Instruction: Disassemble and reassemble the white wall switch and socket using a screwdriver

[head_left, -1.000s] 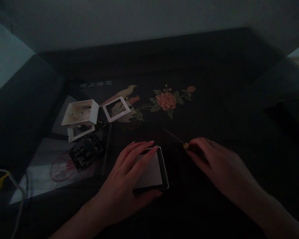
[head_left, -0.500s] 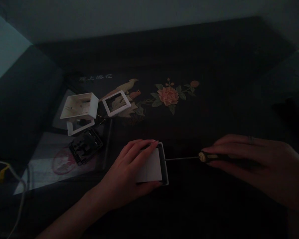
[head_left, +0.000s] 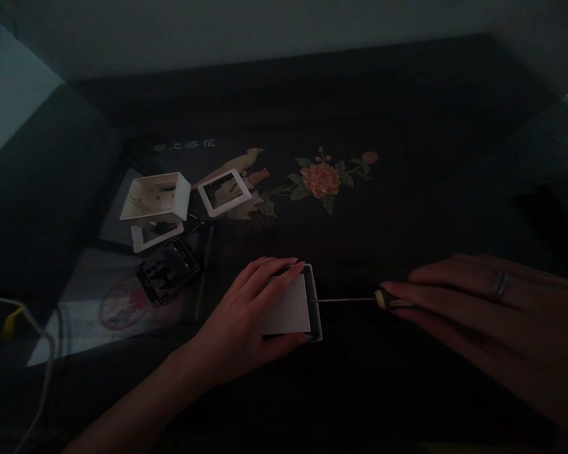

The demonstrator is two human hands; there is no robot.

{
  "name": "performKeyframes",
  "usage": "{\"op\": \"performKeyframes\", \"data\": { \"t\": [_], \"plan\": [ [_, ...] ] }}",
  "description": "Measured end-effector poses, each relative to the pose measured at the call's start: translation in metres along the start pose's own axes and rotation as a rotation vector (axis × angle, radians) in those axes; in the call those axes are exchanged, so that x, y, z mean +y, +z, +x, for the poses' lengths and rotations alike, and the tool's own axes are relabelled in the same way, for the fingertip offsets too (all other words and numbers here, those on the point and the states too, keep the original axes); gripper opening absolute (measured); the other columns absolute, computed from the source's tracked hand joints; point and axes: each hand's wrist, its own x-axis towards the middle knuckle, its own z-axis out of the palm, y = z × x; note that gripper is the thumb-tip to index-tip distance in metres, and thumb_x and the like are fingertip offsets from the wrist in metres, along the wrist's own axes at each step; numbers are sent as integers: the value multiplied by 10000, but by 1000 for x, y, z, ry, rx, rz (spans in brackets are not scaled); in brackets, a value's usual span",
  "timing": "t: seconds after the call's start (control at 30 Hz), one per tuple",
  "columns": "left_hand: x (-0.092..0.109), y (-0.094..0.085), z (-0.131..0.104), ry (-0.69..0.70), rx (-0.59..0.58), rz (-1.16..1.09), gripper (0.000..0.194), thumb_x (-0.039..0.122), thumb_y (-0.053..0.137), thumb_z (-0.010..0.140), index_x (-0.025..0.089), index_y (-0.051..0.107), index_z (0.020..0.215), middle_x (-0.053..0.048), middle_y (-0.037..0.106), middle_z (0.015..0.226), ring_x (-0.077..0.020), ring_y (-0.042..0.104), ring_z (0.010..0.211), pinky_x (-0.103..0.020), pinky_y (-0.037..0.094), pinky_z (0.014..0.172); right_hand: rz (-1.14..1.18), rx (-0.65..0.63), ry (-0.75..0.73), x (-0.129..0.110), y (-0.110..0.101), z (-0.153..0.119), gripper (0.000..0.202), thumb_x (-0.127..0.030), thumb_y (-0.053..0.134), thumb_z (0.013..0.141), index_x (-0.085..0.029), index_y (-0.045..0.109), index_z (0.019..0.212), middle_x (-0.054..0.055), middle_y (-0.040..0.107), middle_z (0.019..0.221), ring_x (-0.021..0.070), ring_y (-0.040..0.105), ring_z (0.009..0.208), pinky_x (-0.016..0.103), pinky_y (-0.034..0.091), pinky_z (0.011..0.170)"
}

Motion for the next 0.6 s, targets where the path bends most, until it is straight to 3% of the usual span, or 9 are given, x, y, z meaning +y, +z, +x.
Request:
{"op": "performKeyframes", "data": {
  "t": [0.1,0.2,0.3,0.43,0.6],
  "plan": [
    [0,0,0,14,12,8,760,327,682,880,187,279,1509,-191,456,1487,-343,424,1372,-586,336,1166,-213,7,-212,-4,-6,-5,334,-264,538,939,-393,724,1184,15,778,1065,292,727,942,497,580,856],
    [2,-1,1,13,18,17,725,301,663,888,179,291,1499,-201,442,1497,-341,426,1392,-603,291,1189,-341,47,-346,-7,-9,-5,357,-239,514,948,-373,702,1220,42,777,1061,302,720,964,495,565,868],
    [6,-1,1,7,20,10,707,258,633,897,181,278,1504,-200,433,1504,-338,426,1402,-629,246,1201,-330,84,-389,-8,-7,-5,356,-253,466,989,-378,698,1228,38,788,991,277,728,918,450,560,848],
    [9,3,0,11,40,19,677,236,599,908,172,280,1501,-200,454,1488,-328,434,1397,-646,220,1201,-337,90,-405,-5,3,-16,448,-150,392,1006,-391,683,1244,1,796,1029,226,746,880,401,577,818],
    [7,10,0,6,98,42,662,272,621,892,163,330,1476,-193,483,1461,-323,455,1374,-614,248,1199,-256,163,-346,1,18,-27,397,-102,559,949,-404,725,1146,-38,807,955,184,755,779,341,580,733]
  ]
}}
